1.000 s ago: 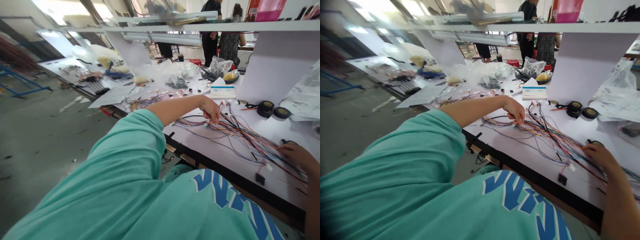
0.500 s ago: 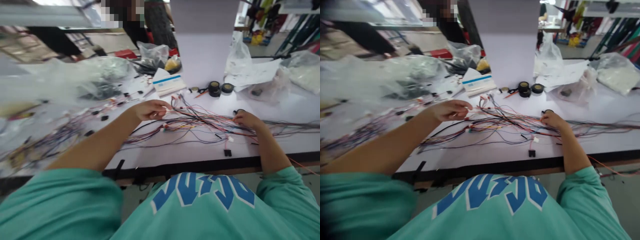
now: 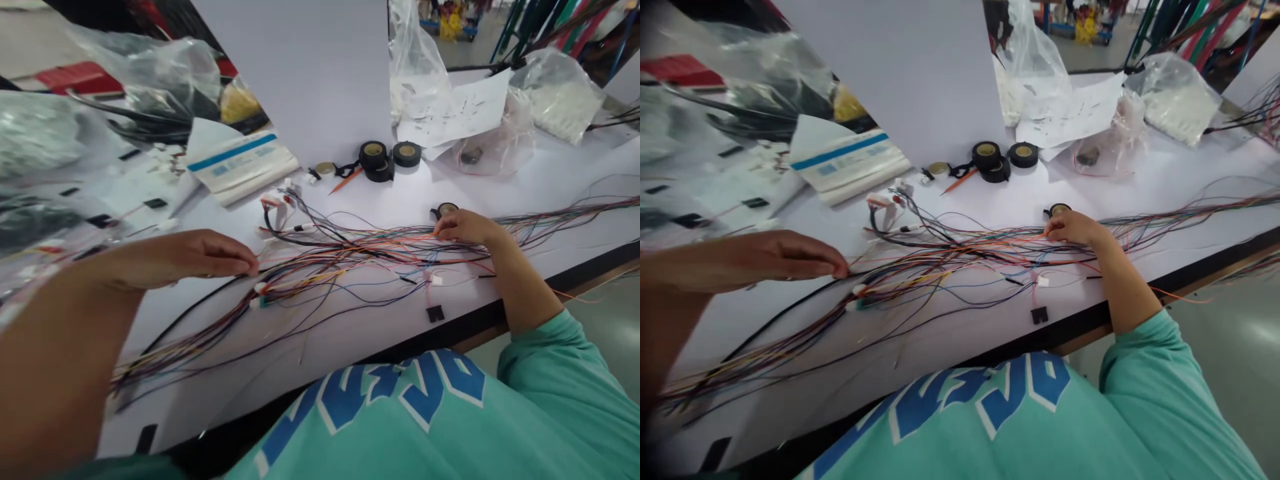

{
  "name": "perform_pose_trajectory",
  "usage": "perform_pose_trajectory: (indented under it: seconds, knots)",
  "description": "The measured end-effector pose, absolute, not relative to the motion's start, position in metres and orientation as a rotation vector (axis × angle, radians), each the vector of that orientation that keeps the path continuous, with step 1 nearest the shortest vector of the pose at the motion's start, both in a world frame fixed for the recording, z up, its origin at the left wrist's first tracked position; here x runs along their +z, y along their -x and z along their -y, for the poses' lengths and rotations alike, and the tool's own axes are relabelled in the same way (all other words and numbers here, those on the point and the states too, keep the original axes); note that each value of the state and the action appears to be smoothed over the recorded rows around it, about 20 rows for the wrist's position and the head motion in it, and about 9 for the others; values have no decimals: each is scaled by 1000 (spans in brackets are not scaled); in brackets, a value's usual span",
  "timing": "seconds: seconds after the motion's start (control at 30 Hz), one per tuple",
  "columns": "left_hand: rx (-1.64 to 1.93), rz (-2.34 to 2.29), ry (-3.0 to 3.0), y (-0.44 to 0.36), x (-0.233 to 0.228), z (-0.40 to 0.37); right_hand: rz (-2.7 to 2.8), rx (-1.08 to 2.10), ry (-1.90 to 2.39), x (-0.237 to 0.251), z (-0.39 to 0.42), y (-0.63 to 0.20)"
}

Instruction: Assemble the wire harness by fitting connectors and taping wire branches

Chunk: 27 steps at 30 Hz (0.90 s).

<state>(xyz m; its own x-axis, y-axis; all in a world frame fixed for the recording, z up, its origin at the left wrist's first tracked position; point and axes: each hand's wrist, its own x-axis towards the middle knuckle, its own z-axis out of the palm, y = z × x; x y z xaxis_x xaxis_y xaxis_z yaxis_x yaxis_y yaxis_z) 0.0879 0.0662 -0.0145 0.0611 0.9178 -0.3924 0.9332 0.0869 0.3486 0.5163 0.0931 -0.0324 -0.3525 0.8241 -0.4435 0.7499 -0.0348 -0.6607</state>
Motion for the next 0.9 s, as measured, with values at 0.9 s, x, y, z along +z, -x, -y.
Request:
perform_pose_trajectory:
  seconds: [0.9]
  knots:
    - [11,-2228,-1693,-161,6,-116,1814,1691,1571,-32,-89,-516]
